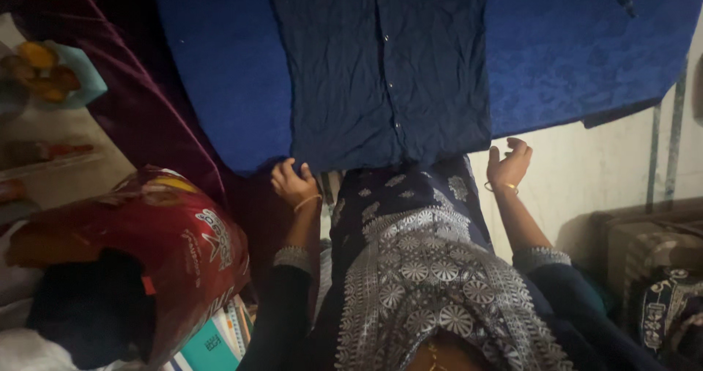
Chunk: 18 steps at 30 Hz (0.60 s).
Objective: The person lays a navy blue long-sleeved shirt flat on a blue surface, fastens the buttons by hand, and folds the sleeves and body inward.
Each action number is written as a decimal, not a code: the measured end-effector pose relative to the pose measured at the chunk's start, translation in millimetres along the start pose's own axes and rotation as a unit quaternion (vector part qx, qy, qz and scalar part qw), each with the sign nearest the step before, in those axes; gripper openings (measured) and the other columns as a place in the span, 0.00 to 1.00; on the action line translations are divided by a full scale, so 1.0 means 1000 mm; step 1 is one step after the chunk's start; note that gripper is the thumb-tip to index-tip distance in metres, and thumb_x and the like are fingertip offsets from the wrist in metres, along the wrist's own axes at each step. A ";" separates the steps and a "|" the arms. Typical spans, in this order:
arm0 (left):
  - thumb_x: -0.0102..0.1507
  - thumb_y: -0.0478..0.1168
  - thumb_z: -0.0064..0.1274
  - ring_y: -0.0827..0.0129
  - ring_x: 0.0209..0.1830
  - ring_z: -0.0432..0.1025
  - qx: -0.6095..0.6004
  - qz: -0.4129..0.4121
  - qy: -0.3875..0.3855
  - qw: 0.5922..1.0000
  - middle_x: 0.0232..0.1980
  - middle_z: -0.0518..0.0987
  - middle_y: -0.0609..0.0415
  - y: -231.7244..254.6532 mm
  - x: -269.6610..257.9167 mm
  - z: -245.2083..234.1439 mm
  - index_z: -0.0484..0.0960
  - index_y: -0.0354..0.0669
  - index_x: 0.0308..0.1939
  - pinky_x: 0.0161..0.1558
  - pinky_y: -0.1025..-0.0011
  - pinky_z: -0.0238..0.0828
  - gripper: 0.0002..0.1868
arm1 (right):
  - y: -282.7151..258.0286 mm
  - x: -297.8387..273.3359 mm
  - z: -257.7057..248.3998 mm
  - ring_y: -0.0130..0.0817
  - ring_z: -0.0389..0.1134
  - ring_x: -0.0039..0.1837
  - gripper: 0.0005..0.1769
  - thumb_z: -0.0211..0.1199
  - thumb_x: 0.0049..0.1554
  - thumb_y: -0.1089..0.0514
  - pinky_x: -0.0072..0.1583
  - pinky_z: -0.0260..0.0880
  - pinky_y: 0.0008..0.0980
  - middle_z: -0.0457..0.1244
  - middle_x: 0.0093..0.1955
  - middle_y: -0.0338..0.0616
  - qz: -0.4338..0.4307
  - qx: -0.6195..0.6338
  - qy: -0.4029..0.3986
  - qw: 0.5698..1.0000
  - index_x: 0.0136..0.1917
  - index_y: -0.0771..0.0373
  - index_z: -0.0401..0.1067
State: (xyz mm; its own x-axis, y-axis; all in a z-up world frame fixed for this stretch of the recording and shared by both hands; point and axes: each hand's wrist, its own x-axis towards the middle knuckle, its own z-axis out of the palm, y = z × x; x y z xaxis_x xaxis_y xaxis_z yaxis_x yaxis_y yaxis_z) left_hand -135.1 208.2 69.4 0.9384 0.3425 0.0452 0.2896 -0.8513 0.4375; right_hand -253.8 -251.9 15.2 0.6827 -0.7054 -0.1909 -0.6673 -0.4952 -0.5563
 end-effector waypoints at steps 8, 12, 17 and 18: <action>0.68 0.58 0.45 0.50 0.77 0.57 -0.015 0.383 -0.142 0.913 0.77 0.64 0.41 0.185 0.039 0.062 0.65 0.35 0.74 0.73 0.47 0.49 0.39 | -0.177 0.037 0.071 0.58 0.51 0.82 0.35 0.62 0.63 0.56 0.80 0.47 0.53 0.53 0.81 0.62 -0.369 -0.055 -0.073 0.925 0.79 0.69 0.58; 0.66 0.65 0.39 0.47 0.82 0.41 0.145 0.159 -0.286 0.934 0.82 0.49 0.42 0.140 0.054 0.039 0.51 0.36 0.78 0.77 0.48 0.35 0.46 | -0.128 0.045 0.043 0.55 0.36 0.85 0.47 0.50 0.62 0.33 0.81 0.32 0.57 0.41 0.86 0.56 -0.203 -0.171 -0.144 0.953 0.84 0.64 0.47; 0.72 0.64 0.34 0.39 0.84 0.31 0.178 -0.020 -0.120 0.976 0.83 0.38 0.28 0.074 0.065 0.024 0.42 0.24 0.79 0.78 0.45 0.25 0.49 | -0.059 0.062 0.004 0.65 0.23 0.85 0.50 0.46 0.73 0.34 0.79 0.21 0.65 0.29 0.87 0.70 -0.070 -0.160 0.010 0.985 0.86 0.75 0.36; 0.73 0.64 0.35 0.36 0.83 0.29 0.164 -0.036 -0.083 0.982 0.82 0.36 0.24 0.079 0.072 0.030 0.41 0.21 0.79 0.77 0.44 0.23 0.49 | -0.073 0.070 0.016 0.61 0.24 0.87 0.48 0.47 0.73 0.34 0.81 0.21 0.63 0.30 0.88 0.65 -0.084 -0.153 0.024 0.984 0.87 0.72 0.38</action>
State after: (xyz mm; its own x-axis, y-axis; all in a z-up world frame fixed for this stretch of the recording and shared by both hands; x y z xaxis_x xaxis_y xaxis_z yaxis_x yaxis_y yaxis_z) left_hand -39.5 153.8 80.4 0.9228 0.3607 -0.1351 0.3766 -0.9186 0.1200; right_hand -153.0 -257.0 29.8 0.7811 -0.6199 -0.0748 -0.6096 -0.7310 -0.3067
